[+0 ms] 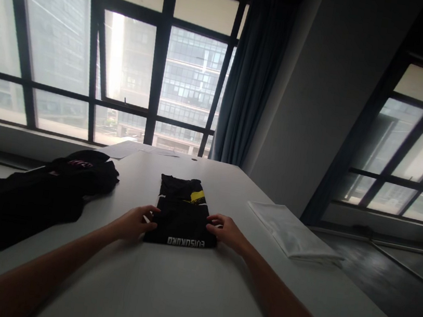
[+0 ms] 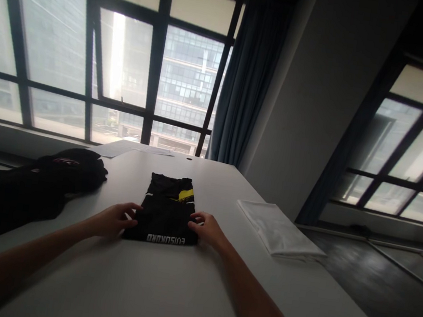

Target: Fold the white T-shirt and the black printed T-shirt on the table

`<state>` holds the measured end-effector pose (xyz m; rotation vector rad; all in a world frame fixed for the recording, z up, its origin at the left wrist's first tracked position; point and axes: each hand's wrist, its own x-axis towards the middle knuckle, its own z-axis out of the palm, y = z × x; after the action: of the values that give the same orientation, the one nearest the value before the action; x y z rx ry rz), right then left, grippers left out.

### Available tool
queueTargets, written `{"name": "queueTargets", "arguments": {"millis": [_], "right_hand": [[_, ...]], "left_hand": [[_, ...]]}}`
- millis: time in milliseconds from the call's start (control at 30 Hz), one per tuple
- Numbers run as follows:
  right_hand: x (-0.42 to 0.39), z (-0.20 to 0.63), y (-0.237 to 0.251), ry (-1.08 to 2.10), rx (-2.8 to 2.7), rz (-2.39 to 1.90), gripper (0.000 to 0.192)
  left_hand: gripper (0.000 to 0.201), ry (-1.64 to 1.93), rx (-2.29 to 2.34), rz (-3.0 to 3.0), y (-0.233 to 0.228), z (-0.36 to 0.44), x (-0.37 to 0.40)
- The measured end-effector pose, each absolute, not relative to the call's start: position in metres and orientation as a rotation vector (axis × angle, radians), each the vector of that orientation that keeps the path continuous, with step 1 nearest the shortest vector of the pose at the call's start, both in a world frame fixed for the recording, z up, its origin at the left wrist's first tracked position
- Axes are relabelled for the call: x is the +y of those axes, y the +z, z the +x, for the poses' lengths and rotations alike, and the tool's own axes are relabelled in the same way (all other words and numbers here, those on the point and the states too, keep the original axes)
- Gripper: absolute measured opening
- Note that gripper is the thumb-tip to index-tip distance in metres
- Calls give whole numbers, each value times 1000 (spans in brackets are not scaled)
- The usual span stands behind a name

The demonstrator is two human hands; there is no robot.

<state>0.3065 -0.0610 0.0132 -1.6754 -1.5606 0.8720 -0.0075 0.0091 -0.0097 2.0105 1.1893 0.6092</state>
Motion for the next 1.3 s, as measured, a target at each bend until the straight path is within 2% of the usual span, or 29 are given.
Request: {"name": "queueTargets", "arguments": {"millis": [100, 267, 467, 633, 833, 1000, 1200, 1300], "right_hand": [[-63, 309, 14, 882, -1677, -1718, 35], [-65, 310, 16, 883, -1739, -1772, 31], [-67, 309, 16, 830, -1810, -1796, 27], [-66, 312, 13, 822, -1819, -1815, 27], [-62, 308, 6, 517, -1925, -1818, 24], [-68, 311, 16, 481, -2019, -1833, 34], [-74, 327, 20, 502, -2157, -1816, 52], [-74, 321, 18, 402, -2207, -1724, 39]], "left_hand": [[53, 532, 1216, 2091, -10, -7, 6], [44, 436, 1227, 2130, -4, -7, 1], [41, 253, 1229, 2132, 13, -11, -10], [48, 274, 1207, 2112, 19, -13, -16], [33, 282, 1272, 2275, 16, -6, -19], [35, 195, 1171, 2400, 24, -22, -18], [39, 257, 1063, 2499, 19, -35, -9], [31, 314, 1040, 2585, 11, -26, -7]]}}
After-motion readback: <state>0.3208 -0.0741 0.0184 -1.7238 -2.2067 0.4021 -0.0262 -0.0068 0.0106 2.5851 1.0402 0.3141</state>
